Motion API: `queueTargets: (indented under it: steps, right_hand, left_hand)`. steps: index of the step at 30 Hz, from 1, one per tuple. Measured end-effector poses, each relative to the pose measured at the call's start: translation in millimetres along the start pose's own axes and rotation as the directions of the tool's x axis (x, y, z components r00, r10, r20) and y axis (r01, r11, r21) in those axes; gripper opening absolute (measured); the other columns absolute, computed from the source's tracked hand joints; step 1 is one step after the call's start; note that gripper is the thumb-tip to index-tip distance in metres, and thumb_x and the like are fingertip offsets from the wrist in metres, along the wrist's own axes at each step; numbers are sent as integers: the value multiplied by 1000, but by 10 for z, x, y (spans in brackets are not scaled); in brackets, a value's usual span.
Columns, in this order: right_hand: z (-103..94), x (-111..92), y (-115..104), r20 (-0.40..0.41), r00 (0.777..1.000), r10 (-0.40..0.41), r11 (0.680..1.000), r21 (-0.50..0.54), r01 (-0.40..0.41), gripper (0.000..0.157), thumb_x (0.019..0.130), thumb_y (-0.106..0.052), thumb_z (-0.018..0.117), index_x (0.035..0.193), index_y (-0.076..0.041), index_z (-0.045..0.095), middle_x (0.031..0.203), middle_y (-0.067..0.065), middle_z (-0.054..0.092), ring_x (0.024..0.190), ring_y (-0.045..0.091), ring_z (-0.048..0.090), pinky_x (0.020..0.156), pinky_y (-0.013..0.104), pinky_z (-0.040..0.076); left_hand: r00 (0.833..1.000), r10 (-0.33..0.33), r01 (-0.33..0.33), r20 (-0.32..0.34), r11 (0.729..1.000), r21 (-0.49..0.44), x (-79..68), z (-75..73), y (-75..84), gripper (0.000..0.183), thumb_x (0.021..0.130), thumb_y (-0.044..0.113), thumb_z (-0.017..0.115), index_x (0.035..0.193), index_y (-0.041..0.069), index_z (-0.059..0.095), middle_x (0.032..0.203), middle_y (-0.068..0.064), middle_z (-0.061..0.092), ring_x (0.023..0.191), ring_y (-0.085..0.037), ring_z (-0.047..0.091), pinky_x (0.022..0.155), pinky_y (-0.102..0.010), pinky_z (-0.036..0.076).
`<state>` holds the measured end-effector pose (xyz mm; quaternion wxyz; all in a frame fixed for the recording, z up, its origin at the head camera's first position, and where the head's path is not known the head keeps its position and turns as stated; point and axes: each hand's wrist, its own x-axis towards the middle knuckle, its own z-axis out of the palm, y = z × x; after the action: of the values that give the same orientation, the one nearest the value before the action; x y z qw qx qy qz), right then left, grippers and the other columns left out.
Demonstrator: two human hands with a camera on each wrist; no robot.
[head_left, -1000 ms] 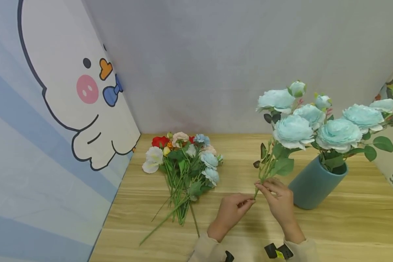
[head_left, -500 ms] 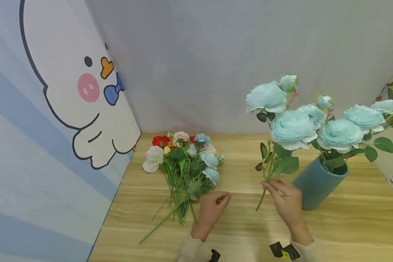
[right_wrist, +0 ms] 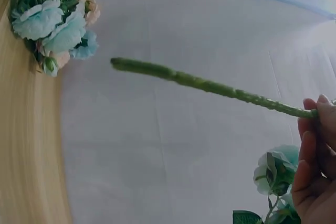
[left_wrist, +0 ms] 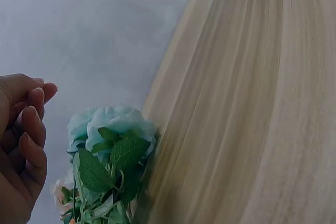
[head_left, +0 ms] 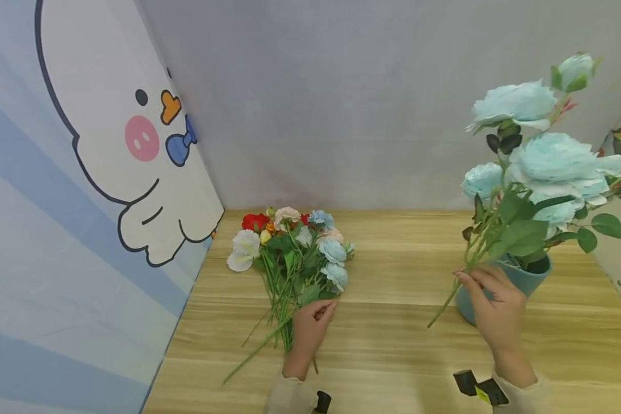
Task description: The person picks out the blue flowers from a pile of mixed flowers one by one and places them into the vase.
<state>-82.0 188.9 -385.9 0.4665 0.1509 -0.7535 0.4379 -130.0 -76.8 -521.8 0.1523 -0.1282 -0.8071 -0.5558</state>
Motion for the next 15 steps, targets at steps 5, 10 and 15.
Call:
queueTargets:
  steps: [5,10,15]
  right_hand:
    - [-175,102,13,-76,997,33,999,-40,-36,22,85,1,62,73,19,64,84,-15,63,76,-6,55,67,8,40]
    - [-320,199,-1,-123,988,92,989,-108,-105,14,85,7,58,79,18,66,87,-22,61,77,-8,54,67,9,38]
    - [-435,305,18,-194,974,116,977,-154,-147,18,86,2,60,82,19,66,84,-24,59,75,-9,52,65,11,35]
  left_hand:
    - [996,-83,82,-28,997,-13,-9,-55,-90,8,81,10,69,85,3,74,64,-6,67,54,-1,53,51,-17,45]
    - [982,-187,186,-19,982,-26,-20,-100,-115,11,82,15,69,87,7,74,67,-4,67,57,0,53,54,-18,46]
    - [981,-192,191,-26,981,-27,-23,-119,-117,12,83,16,69,88,6,74,69,-5,68,59,-3,56,55,-19,47]
